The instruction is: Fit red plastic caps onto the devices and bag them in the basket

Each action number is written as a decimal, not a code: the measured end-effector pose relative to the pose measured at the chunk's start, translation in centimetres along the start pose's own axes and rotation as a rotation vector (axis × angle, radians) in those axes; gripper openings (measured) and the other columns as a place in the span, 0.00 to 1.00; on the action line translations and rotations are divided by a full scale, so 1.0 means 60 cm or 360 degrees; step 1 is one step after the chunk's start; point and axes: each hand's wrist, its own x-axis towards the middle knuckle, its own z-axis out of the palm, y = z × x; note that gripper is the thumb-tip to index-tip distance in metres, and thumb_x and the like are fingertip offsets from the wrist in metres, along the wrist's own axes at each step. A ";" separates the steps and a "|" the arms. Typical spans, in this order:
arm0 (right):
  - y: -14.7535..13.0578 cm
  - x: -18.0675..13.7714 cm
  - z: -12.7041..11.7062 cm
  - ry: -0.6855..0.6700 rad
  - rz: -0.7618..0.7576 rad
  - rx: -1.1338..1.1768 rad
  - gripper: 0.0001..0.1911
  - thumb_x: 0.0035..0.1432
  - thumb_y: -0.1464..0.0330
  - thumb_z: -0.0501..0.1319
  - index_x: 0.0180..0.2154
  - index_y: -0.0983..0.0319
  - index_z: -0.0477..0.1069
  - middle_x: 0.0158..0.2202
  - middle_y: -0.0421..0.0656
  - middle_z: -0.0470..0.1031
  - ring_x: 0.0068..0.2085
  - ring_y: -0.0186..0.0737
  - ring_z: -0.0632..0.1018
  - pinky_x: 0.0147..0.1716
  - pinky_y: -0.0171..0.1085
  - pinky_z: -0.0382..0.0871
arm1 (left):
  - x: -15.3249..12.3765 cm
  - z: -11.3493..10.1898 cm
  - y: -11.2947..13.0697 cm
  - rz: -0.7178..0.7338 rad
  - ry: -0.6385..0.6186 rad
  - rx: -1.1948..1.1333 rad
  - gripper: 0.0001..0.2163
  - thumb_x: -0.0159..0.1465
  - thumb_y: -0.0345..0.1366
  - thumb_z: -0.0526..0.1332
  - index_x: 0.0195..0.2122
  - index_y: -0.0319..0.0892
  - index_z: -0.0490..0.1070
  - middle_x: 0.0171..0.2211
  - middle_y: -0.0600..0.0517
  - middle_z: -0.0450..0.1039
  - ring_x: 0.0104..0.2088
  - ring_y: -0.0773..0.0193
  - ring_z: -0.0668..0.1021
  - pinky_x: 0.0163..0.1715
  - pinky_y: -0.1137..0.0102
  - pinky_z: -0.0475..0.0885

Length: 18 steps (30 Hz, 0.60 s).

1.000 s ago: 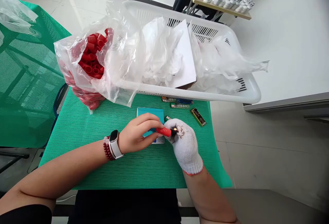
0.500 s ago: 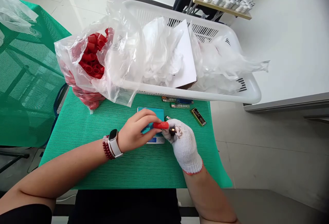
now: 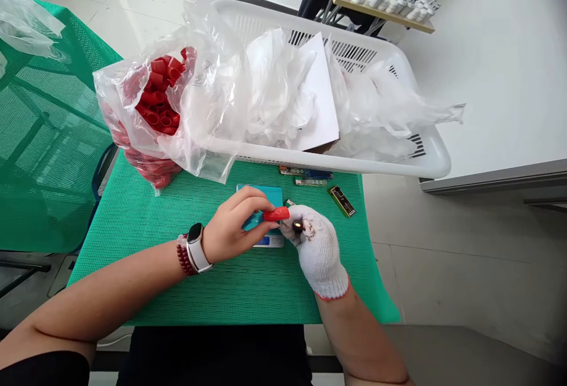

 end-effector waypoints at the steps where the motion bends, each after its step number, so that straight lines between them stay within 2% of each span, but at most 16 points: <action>1: 0.000 0.001 -0.001 0.0028 -0.0024 -0.0020 0.17 0.65 0.58 0.55 0.31 0.61 0.74 0.28 0.41 0.69 0.29 0.35 0.68 0.27 0.33 0.65 | -0.001 0.001 -0.001 0.0026 -0.0036 0.0002 0.08 0.67 0.31 0.63 0.46 0.41 0.68 0.38 0.47 0.74 0.39 0.63 0.79 0.38 0.69 0.78; 4: -0.001 0.005 -0.005 0.0084 -0.0102 -0.0055 0.19 0.66 0.58 0.53 0.28 0.61 0.71 0.27 0.41 0.67 0.28 0.35 0.66 0.24 0.33 0.63 | -0.006 0.004 -0.002 0.0143 -0.0142 -0.0026 0.10 0.68 0.28 0.59 0.51 0.41 0.68 0.41 0.45 0.75 0.41 0.63 0.79 0.40 0.68 0.79; 7: 0.000 0.008 -0.007 0.0078 -0.0165 -0.0137 0.19 0.67 0.60 0.51 0.28 0.61 0.69 0.26 0.40 0.65 0.26 0.33 0.64 0.23 0.33 0.59 | -0.009 0.005 -0.001 0.0182 -0.0126 -0.0048 0.11 0.68 0.28 0.60 0.51 0.41 0.68 0.42 0.45 0.76 0.42 0.63 0.80 0.40 0.69 0.79; 10: 0.006 0.007 -0.008 0.0026 -0.0191 -0.0220 0.17 0.68 0.62 0.51 0.30 0.61 0.71 0.27 0.40 0.67 0.27 0.33 0.66 0.25 0.33 0.61 | -0.007 0.004 -0.001 0.0122 -0.0054 -0.0029 0.09 0.67 0.30 0.62 0.49 0.41 0.69 0.41 0.46 0.77 0.40 0.64 0.80 0.39 0.69 0.79; 15: 0.016 0.005 -0.008 -0.0048 -0.0166 -0.0195 0.19 0.70 0.61 0.50 0.35 0.60 0.75 0.32 0.41 0.71 0.31 0.35 0.72 0.34 0.36 0.69 | -0.004 0.003 -0.010 -0.0006 0.0061 0.0007 0.08 0.65 0.32 0.66 0.44 0.41 0.69 0.37 0.49 0.77 0.36 0.65 0.80 0.36 0.70 0.79; 18: 0.014 0.007 -0.006 -0.0031 -0.0149 -0.0102 0.20 0.70 0.58 0.50 0.34 0.60 0.75 0.29 0.40 0.70 0.30 0.34 0.71 0.32 0.35 0.68 | -0.006 0.005 -0.013 -0.0045 0.0040 0.0036 0.07 0.65 0.31 0.65 0.43 0.41 0.70 0.37 0.48 0.76 0.37 0.64 0.80 0.36 0.70 0.79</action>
